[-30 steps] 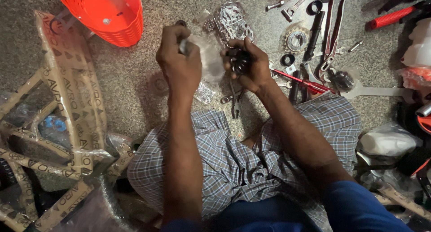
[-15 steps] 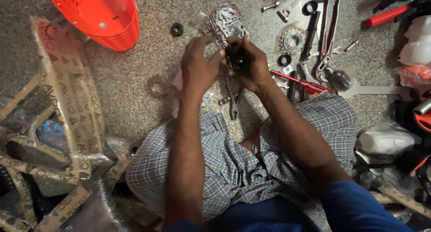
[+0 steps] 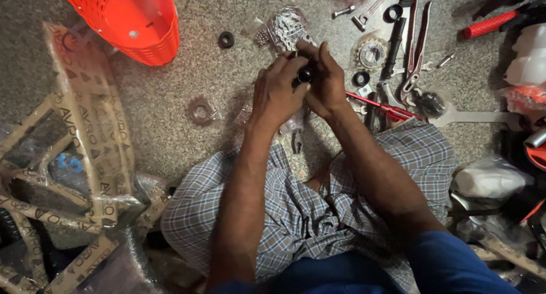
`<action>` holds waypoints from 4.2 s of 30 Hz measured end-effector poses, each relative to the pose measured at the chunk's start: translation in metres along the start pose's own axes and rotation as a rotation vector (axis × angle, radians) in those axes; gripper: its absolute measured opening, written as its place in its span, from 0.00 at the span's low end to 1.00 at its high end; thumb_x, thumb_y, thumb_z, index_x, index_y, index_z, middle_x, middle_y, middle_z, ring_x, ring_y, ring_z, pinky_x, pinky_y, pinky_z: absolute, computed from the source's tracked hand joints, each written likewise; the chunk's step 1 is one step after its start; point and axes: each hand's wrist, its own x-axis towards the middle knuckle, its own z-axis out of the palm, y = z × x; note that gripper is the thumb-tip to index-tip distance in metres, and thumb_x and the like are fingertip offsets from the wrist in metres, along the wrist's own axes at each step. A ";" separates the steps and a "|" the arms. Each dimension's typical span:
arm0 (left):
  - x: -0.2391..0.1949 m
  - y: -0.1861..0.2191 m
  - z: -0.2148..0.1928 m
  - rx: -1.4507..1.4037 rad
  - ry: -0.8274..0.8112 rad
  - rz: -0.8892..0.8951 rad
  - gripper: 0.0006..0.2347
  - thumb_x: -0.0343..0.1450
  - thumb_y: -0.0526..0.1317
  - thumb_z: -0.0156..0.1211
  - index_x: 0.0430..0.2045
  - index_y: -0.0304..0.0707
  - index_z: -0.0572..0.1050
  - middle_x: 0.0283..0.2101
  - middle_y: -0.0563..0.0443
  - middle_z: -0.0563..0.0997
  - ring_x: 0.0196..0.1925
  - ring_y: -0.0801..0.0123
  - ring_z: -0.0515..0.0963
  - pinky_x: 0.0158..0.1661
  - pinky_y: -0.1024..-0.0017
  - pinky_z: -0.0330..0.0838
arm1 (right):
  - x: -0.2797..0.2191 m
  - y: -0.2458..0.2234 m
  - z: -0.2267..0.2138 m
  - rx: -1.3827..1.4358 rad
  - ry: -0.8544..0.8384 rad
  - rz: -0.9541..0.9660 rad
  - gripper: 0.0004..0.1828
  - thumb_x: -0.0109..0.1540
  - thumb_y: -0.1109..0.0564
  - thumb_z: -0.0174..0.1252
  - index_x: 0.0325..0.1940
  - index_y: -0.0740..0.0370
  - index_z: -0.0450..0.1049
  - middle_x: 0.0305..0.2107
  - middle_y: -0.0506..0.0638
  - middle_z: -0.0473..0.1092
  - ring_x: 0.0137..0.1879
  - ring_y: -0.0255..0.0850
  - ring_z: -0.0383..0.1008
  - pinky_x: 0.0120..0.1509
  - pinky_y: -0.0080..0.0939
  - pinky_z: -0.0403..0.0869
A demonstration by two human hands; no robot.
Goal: The person assembles a scooter wheel by inserting a metal axle into a black wheel hub and securing it with a cotter pin. They then attach an orange plastic wheel cover to the hub. Finally, they unpack a small plastic bag containing additional small parts.
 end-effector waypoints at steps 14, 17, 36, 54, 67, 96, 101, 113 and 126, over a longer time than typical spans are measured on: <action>0.000 0.009 0.000 0.078 -0.134 -0.050 0.13 0.67 0.36 0.69 0.44 0.42 0.77 0.42 0.41 0.76 0.40 0.46 0.80 0.41 0.52 0.74 | 0.005 0.005 -0.010 0.038 -0.002 -0.031 0.26 0.71 0.39 0.49 0.58 0.63 0.73 0.47 0.58 0.75 0.56 0.49 0.74 0.67 0.51 0.72; -0.002 0.007 0.005 0.062 -0.092 -0.058 0.11 0.66 0.36 0.68 0.41 0.40 0.77 0.44 0.40 0.76 0.41 0.45 0.80 0.41 0.52 0.75 | 0.005 0.004 -0.008 0.092 -0.014 -0.055 0.25 0.71 0.39 0.50 0.57 0.63 0.73 0.48 0.58 0.75 0.56 0.50 0.74 0.67 0.51 0.72; -0.011 -0.004 0.031 0.053 0.074 0.040 0.15 0.69 0.37 0.66 0.47 0.36 0.71 0.50 0.40 0.74 0.48 0.44 0.81 0.44 0.56 0.78 | 0.008 0.009 -0.013 0.018 0.087 -0.250 0.16 0.73 0.49 0.49 0.57 0.64 0.64 0.47 0.62 0.73 0.53 0.52 0.75 0.62 0.55 0.75; -0.011 -0.015 0.040 -0.245 0.171 -0.276 0.15 0.68 0.39 0.72 0.43 0.31 0.78 0.45 0.43 0.77 0.43 0.56 0.83 0.42 0.65 0.79 | 0.001 0.004 0.000 0.008 -0.036 -0.181 0.28 0.72 0.36 0.43 0.63 0.60 0.66 0.57 0.60 0.71 0.66 0.53 0.70 0.76 0.56 0.68; -0.009 -0.009 0.047 -0.258 0.205 -0.442 0.12 0.63 0.35 0.72 0.31 0.27 0.75 0.40 0.41 0.77 0.42 0.51 0.82 0.43 0.60 0.76 | 0.003 0.027 -0.007 -0.321 -0.059 -0.359 0.28 0.75 0.40 0.45 0.68 0.63 0.61 0.63 0.58 0.68 0.70 0.48 0.67 0.80 0.51 0.64; 0.002 0.015 0.006 -0.122 -0.061 -0.166 0.13 0.66 0.40 0.73 0.39 0.29 0.82 0.53 0.38 0.80 0.48 0.51 0.82 0.47 0.62 0.77 | 0.004 0.019 -0.012 0.118 0.188 -0.058 0.27 0.67 0.35 0.54 0.43 0.64 0.75 0.38 0.57 0.75 0.45 0.48 0.75 0.54 0.49 0.75; 0.004 0.021 0.001 -0.097 -0.167 -0.158 0.14 0.65 0.42 0.72 0.38 0.30 0.81 0.55 0.39 0.77 0.48 0.51 0.83 0.44 0.63 0.80 | 0.004 0.018 -0.012 0.043 0.219 0.012 0.28 0.66 0.36 0.53 0.46 0.65 0.76 0.38 0.55 0.75 0.44 0.46 0.75 0.53 0.47 0.77; 0.008 0.012 -0.022 -0.056 -0.112 -0.361 0.13 0.71 0.44 0.67 0.41 0.34 0.78 0.51 0.44 0.77 0.41 0.60 0.85 0.39 0.61 0.79 | 0.028 -0.038 -0.051 -0.834 0.273 -0.311 0.12 0.58 0.58 0.71 0.43 0.61 0.78 0.35 0.50 0.75 0.38 0.37 0.73 0.41 0.38 0.72; -0.014 -0.039 0.016 0.273 -0.442 -0.611 0.15 0.68 0.35 0.60 0.49 0.31 0.74 0.46 0.29 0.81 0.50 0.38 0.81 0.51 0.51 0.74 | 0.020 -0.017 -0.055 -1.904 0.184 -0.976 0.07 0.63 0.60 0.62 0.45 0.58 0.76 0.46 0.55 0.72 0.56 0.56 0.68 0.58 0.58 0.64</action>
